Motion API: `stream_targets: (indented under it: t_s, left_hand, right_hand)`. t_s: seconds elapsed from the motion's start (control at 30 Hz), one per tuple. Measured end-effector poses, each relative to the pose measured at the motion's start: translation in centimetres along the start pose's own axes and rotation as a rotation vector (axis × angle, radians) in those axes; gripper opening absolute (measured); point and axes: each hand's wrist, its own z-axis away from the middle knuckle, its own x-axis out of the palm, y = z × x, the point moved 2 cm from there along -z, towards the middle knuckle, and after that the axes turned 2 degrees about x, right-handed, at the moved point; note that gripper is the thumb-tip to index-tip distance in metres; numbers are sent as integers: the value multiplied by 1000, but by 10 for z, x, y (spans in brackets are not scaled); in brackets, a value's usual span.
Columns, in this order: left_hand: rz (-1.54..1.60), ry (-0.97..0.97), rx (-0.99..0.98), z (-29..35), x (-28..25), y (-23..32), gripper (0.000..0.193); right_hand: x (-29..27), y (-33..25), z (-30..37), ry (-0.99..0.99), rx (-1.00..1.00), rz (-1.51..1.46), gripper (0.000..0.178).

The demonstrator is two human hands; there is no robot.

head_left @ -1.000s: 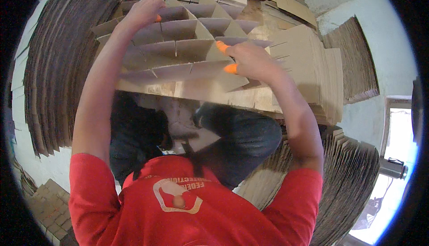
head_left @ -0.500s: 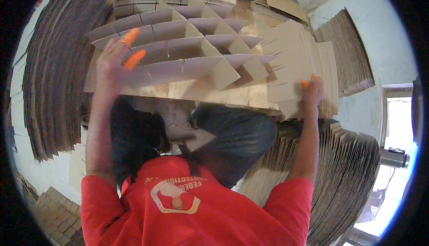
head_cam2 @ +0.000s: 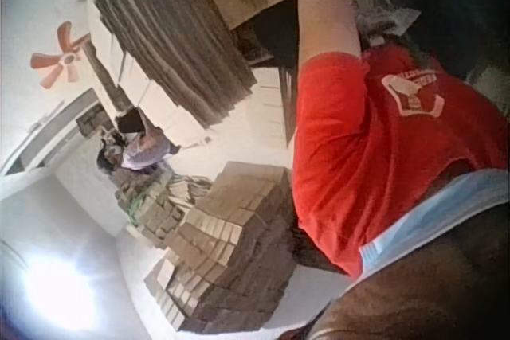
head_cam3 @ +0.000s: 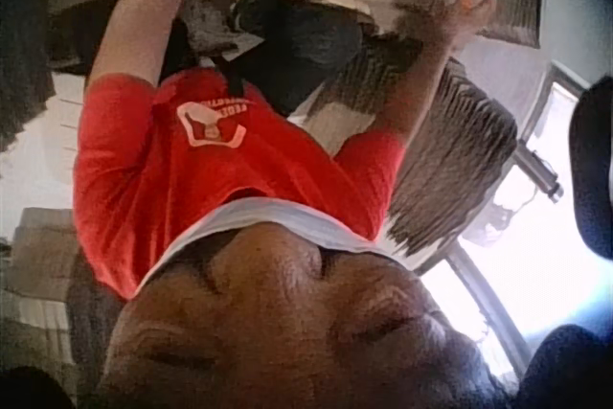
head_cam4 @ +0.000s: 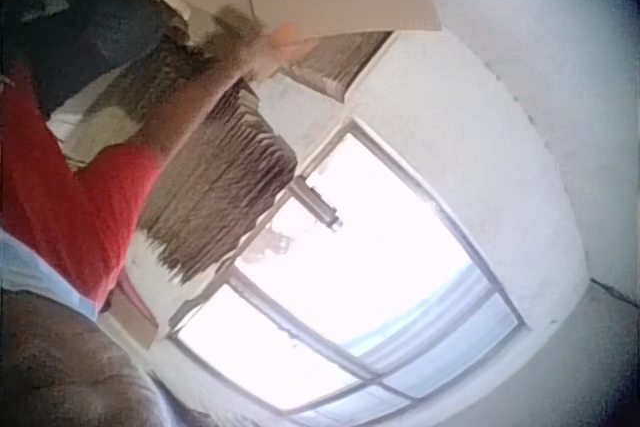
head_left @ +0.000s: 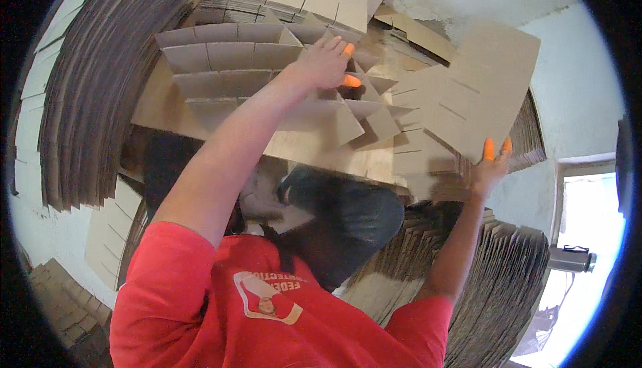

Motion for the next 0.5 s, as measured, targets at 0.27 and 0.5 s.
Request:
stream_targets:
  t_s: [0.27, 0.5]
  left_hand:
    - [74, 779, 67, 86, -80, -21, 53]
    - [136, 573, -142, 213, -66, -39, 41]
  right_hand:
    - [-2, -145, -3, -305, 73, -628, 54]
    - [39, -194, 5, -446, -375, -447, 57]
